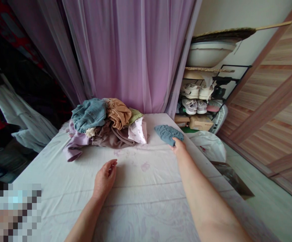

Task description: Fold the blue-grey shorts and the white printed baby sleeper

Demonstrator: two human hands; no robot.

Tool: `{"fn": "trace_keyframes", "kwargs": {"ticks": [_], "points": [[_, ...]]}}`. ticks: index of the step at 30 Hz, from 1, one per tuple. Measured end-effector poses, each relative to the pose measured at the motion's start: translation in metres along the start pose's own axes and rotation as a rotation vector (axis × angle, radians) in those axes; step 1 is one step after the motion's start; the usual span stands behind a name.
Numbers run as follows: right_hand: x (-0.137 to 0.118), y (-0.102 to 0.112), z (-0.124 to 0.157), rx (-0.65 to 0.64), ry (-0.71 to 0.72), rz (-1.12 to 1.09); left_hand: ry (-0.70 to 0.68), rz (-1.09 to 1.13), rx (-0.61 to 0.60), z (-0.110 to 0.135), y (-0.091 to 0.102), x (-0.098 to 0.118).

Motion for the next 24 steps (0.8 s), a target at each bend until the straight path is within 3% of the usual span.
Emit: {"fn": "trace_keyframes", "kwargs": {"ticks": [5,10,14,19,24], "points": [[0.019,0.003,0.010,0.127,-0.292,-0.019,-0.009,-0.029,-0.002,0.000,0.000,0.001],[0.020,0.003,0.016,0.189,-0.395,-0.061,-0.010,-0.033,-0.011,0.000,-0.001,0.001],[0.006,0.003,0.013,0.258,-0.416,-0.127,-0.007,-0.026,-0.008,-0.001,0.000,0.001],[-0.026,-0.013,0.001,0.255,-0.383,-0.224,0.004,-0.015,-0.004,-0.001,0.000,0.001],[-0.048,-0.035,-0.010,0.257,-0.475,-0.514,0.018,0.019,-0.006,0.000,0.000,0.000]]}}
Point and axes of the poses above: each hand's wrist, its own z-axis away from the middle knuckle, its own y-axis out of the back of the hand, x = y × z, the point moved 7 cm from there along -z, towards the middle knuckle, and after that the axes turned 14 degrees about x, right-handed, at the moved point
